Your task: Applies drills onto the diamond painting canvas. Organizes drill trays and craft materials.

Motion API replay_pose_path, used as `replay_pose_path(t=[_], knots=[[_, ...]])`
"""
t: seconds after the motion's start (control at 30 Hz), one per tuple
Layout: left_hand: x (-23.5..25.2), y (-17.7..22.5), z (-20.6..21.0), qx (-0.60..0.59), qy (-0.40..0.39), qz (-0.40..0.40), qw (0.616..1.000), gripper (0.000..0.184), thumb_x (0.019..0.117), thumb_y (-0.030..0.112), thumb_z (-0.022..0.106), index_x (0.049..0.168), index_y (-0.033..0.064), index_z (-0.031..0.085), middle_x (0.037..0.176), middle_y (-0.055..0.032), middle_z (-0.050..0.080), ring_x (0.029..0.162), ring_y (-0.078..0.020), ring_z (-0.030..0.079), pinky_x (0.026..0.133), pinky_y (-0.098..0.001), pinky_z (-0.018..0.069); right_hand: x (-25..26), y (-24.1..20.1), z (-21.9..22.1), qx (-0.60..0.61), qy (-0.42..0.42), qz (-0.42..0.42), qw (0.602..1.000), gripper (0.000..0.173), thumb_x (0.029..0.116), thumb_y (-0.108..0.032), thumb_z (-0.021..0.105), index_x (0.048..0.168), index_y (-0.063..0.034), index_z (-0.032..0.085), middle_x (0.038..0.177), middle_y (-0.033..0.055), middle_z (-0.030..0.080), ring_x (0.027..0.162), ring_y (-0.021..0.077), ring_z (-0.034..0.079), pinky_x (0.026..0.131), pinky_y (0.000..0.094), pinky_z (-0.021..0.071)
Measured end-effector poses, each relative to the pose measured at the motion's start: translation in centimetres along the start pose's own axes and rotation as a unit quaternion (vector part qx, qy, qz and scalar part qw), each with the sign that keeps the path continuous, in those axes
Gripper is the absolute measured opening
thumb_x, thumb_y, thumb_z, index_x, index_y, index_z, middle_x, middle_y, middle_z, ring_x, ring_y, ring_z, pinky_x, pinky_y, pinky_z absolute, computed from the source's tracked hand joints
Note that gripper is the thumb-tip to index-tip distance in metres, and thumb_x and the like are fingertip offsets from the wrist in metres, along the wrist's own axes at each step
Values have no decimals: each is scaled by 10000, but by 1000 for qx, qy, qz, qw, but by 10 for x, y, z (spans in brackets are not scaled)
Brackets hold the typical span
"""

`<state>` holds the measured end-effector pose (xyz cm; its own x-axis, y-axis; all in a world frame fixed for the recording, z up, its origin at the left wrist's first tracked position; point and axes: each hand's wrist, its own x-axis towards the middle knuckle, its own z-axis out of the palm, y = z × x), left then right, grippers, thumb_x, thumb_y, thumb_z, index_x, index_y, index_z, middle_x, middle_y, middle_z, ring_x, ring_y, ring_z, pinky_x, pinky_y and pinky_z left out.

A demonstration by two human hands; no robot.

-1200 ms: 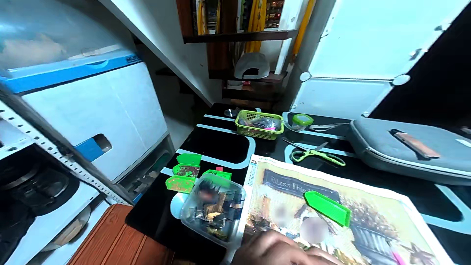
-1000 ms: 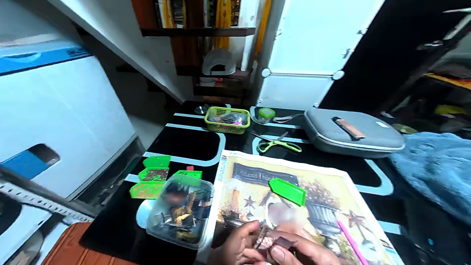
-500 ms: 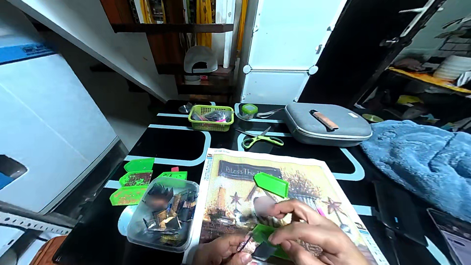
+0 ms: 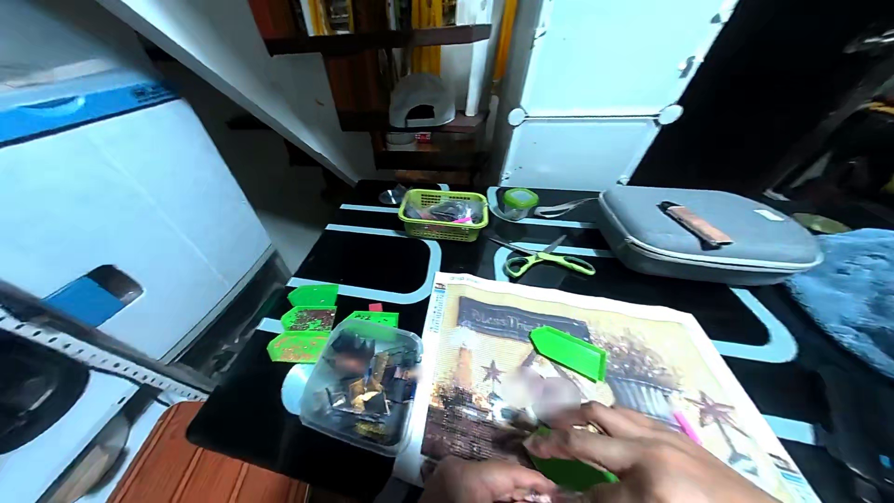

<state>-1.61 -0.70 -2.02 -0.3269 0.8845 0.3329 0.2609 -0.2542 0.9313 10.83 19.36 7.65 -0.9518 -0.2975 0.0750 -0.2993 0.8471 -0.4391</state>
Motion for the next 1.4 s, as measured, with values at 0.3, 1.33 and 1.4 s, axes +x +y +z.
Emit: replay_pose_path(t=[0.3,1.33,1.4], knots=[[2,-5,0,-7,-13,-16,1000,209,962,5,629,1109,-110,722,970,-176,767,885,-128,745,849,-286,584,2,-2,-5,4,-2,-6,1000,178,984,-94,632,1031,-54,798,1268,147,709,1187,432,623,895,568,511],[-13,-7,-17,-67,27,-77,994,163,937,29,696,1081,-39,733,925,-1,763,843,7,697,799,-226,593,-48,51,48,9,118,157,980,252,1017,-294,586,1027,-183,812,1286,-2,700,1319,248,560,1063,487,470],[-13,-7,-18,-77,24,-80,994,162,938,24,694,1086,-30,733,950,2,770,866,2,705,814,-231,598,-49,50,48,21,138,166,976,250,1011,-326,606,995,-194,817,1250,-13,713,1317,214,559,1078,444,459]])
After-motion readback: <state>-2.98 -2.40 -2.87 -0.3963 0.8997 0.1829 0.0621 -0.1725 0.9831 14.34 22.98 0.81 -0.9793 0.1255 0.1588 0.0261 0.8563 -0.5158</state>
